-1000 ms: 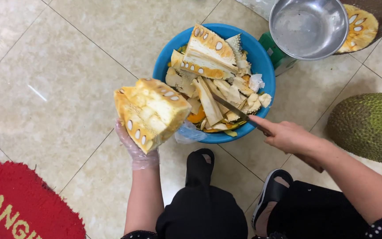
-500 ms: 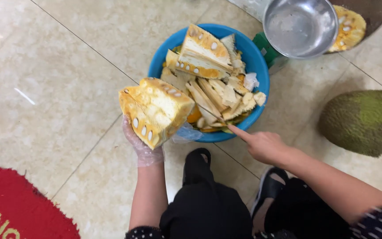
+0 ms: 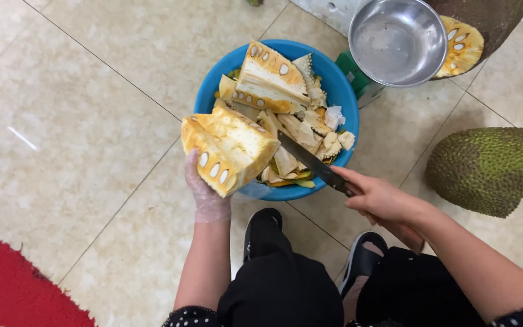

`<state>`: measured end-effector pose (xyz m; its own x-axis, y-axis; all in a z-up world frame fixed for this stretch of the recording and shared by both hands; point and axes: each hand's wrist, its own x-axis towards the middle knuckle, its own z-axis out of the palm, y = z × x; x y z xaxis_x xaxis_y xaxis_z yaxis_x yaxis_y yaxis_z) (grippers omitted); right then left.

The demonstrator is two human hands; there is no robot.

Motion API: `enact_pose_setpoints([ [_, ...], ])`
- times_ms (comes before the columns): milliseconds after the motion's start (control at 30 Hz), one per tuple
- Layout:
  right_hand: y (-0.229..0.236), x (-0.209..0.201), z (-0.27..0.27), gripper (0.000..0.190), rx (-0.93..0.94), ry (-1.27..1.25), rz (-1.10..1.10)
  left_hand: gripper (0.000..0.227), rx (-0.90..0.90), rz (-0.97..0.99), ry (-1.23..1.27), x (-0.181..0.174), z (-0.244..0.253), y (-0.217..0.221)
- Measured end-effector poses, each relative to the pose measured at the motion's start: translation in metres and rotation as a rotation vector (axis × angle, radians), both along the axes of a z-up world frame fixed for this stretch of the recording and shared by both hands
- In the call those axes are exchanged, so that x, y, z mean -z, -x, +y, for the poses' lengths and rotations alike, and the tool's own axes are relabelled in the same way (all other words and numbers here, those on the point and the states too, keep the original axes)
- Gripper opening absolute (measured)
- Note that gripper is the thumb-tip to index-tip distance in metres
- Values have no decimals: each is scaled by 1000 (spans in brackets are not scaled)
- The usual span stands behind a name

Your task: Cutting and peeling a jackfruit using a large knife

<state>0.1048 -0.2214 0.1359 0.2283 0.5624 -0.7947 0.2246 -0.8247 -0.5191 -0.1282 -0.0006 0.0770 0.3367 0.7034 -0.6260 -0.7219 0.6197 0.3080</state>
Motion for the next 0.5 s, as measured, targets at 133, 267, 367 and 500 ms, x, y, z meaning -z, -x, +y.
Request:
enact_pose_setpoints([
  [133,6,19,-26,80,167,-34,82,68,94,44,16,27,-5,-26],
  [267,21,49,-16,84,339,-123,501,67,142,4,47,22,-5,-37],
  [367,28,63,-13,83,393,-34,677,67,106,23,57,20,-9,-33],
  [500,15,11,-26,84,570,-98,547,69,51,49,28,15,-4,-34],
])
